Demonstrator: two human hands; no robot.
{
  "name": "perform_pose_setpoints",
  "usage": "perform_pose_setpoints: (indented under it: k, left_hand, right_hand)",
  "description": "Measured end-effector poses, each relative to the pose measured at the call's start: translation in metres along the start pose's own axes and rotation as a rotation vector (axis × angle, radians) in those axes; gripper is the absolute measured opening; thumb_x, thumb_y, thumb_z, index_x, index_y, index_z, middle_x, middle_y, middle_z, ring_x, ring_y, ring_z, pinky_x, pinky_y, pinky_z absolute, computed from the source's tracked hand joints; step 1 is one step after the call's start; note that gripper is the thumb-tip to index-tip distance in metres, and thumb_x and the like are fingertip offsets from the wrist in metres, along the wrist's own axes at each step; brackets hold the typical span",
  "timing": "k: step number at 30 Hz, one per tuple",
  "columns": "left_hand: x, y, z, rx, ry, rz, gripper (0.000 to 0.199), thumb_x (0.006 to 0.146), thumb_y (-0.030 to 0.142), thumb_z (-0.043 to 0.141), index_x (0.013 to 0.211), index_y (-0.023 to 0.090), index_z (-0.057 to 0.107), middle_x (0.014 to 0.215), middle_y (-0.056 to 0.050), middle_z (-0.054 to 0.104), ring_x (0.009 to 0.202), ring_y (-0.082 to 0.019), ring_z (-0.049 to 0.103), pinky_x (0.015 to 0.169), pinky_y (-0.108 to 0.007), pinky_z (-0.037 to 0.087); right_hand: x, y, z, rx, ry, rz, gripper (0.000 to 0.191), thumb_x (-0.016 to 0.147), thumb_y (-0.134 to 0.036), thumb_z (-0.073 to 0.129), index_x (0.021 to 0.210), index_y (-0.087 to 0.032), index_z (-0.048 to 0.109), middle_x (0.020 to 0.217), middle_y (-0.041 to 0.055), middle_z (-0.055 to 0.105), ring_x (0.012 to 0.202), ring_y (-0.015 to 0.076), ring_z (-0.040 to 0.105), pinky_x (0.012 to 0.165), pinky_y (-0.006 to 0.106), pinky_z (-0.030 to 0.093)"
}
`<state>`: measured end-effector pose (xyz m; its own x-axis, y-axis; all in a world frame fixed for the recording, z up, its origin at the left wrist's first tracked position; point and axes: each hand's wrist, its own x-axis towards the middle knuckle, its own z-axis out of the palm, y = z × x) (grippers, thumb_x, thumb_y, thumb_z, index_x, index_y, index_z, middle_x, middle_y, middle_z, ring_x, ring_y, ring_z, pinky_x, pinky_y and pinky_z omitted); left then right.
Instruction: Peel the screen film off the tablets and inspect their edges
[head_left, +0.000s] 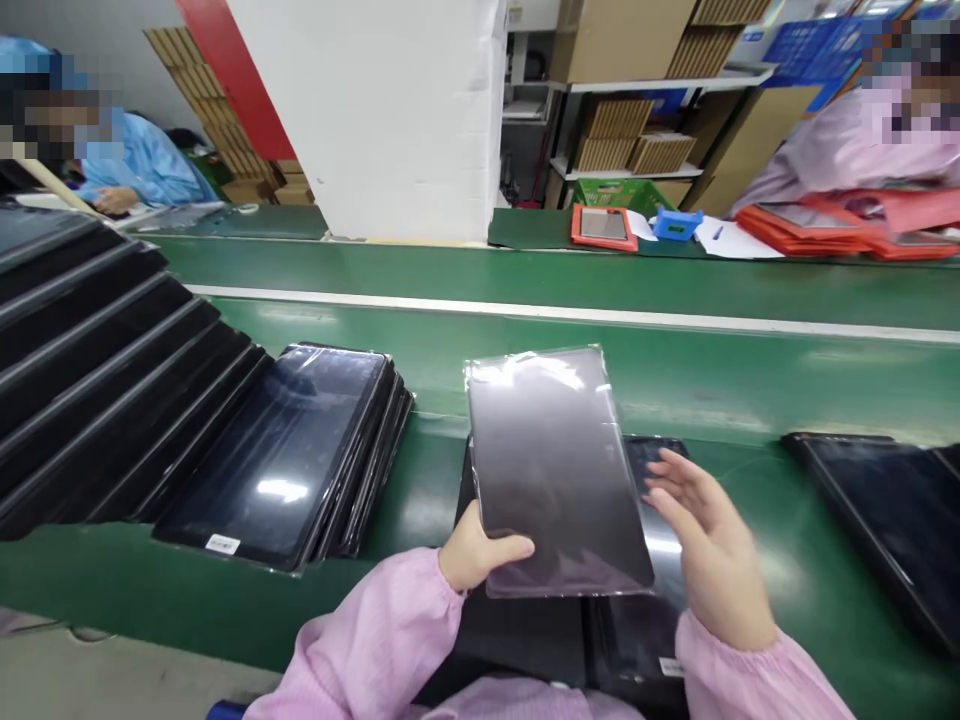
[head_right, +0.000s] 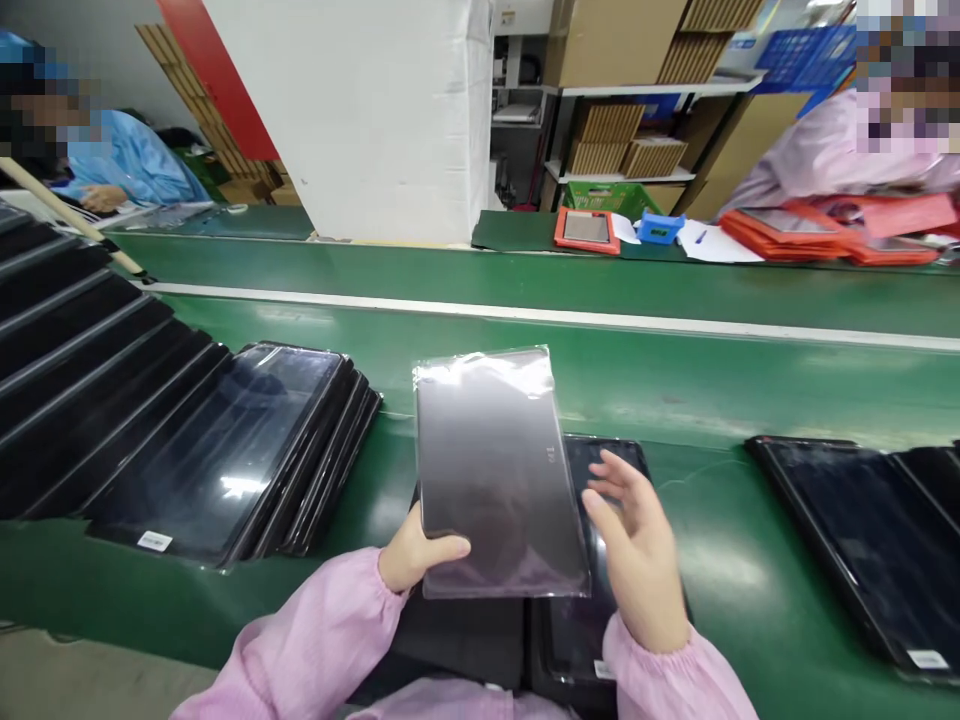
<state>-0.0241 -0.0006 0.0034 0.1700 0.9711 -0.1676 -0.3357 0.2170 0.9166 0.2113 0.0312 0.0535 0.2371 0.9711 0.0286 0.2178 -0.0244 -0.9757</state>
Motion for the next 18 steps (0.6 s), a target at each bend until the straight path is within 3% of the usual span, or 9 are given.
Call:
perform_pose_setpoints:
  k: [2, 4, 7, 9, 11, 13, 14, 16, 18]
  left_hand:
    - [0.000, -0.001, -0.002, -0.054, -0.008, -0.014, 0.051, 0.056, 0.029, 0.088, 0.102, 0.013, 0.072, 0.103, -0.012, 0.076, 0.100, -0.030, 0.070, 0.094, -0.046, 0.053]
    - [-0.001, -0.002, -0.003, -0.098, -0.042, -0.057, 0.056, 0.054, 0.030, 0.090, 0.104, 0.014, 0.071, 0.103, -0.011, 0.076, 0.101, -0.031, 0.070, 0.095, -0.047, 0.051]
    - [-0.001, -0.001, -0.002, -0.123, -0.128, -0.145, 0.068, 0.054, 0.039, 0.090, 0.115, 0.014, 0.070, 0.112, -0.014, 0.074, 0.111, -0.035, 0.066, 0.100, -0.048, 0.048]
    - [-0.001, 0.001, 0.002, -0.081, -0.132, -0.138, 0.077, 0.066, 0.050, 0.084, 0.131, 0.017, 0.061, 0.129, -0.016, 0.067, 0.125, -0.035, 0.059, 0.107, -0.047, 0.043]
    - [-0.003, 0.006, 0.008, -0.031, -0.060, -0.102, 0.090, 0.076, 0.062, 0.072, 0.151, 0.023, 0.039, 0.148, -0.016, 0.052, 0.137, -0.033, 0.049, 0.112, -0.047, 0.038]
    - [-0.009, 0.016, 0.015, -0.026, 0.001, -0.084, 0.101, 0.079, 0.072, 0.061, 0.158, 0.030, 0.015, 0.159, -0.014, 0.036, 0.144, -0.031, 0.040, 0.113, -0.047, 0.036]
    - [-0.014, 0.023, 0.019, -0.041, 0.004, -0.084, 0.102, 0.079, 0.076, 0.056, 0.159, 0.032, 0.010, 0.162, -0.013, 0.032, 0.146, -0.031, 0.037, 0.112, -0.046, 0.037]
    - [-0.026, 0.038, 0.024, -0.092, -0.022, -0.073, 0.095, 0.081, 0.080, 0.046, 0.158, 0.032, 0.016, 0.162, -0.011, 0.033, 0.146, -0.031, 0.036, 0.111, -0.045, 0.040]
    - [-0.039, 0.052, 0.025, -0.141, 0.040, -0.046, 0.087, 0.085, 0.079, 0.040, 0.156, 0.031, 0.028, 0.156, -0.009, 0.043, 0.141, -0.031, 0.044, 0.109, -0.044, 0.043]
  right_hand:
    - [-0.005, 0.003, 0.002, 0.009, -0.234, 0.106, 0.054, 0.082, -0.045, 0.071, 0.130, -0.024, 0.058, 0.123, 0.0105, 0.067, 0.113, 0.0268, 0.063, 0.097, 0.042, 0.052]
    - [-0.011, -0.005, 0.004, 0.031, -0.444, 0.155, 0.053, 0.083, -0.044, 0.069, 0.130, -0.022, 0.059, 0.122, 0.0109, 0.069, 0.112, 0.0276, 0.065, 0.098, 0.042, 0.053]
    - [-0.015, -0.035, -0.001, 0.058, -0.539, 0.126, 0.046, 0.082, -0.040, 0.069, 0.123, -0.020, 0.064, 0.115, 0.0095, 0.073, 0.101, 0.0270, 0.070, 0.087, 0.038, 0.058]
    - [-0.017, -0.060, -0.008, 0.045, -0.561, 0.089, 0.040, 0.082, -0.036, 0.066, 0.119, -0.020, 0.067, 0.109, 0.0082, 0.075, 0.091, 0.0257, 0.073, 0.076, 0.034, 0.060]
    - [-0.023, -0.084, -0.014, -0.025, -0.559, -0.002, 0.038, 0.083, -0.032, 0.061, 0.119, -0.022, 0.067, 0.104, 0.0064, 0.076, 0.085, 0.0241, 0.074, 0.068, 0.031, 0.060]
    - [-0.034, -0.101, -0.015, -0.183, -0.546, -0.145, 0.044, 0.084, -0.029, 0.057, 0.127, -0.025, 0.064, 0.099, 0.0043, 0.077, 0.080, 0.0231, 0.074, 0.066, 0.030, 0.060]
    - [-0.040, -0.107, -0.014, -0.283, -0.564, -0.219, 0.049, 0.084, -0.028, 0.057, 0.134, -0.025, 0.059, 0.096, 0.0038, 0.077, 0.078, 0.0232, 0.074, 0.066, 0.031, 0.060]
    - [-0.054, -0.112, -0.010, -0.430, -0.691, -0.365, 0.056, 0.086, -0.027, 0.058, 0.142, -0.025, 0.052, 0.097, 0.0042, 0.078, 0.078, 0.0240, 0.075, 0.068, 0.033, 0.060]
    - [-0.062, -0.110, -0.008, -0.421, -0.891, -0.467, 0.054, 0.087, -0.026, 0.060, 0.141, -0.025, 0.054, 0.103, 0.0048, 0.077, 0.084, 0.0229, 0.075, 0.075, 0.033, 0.060]
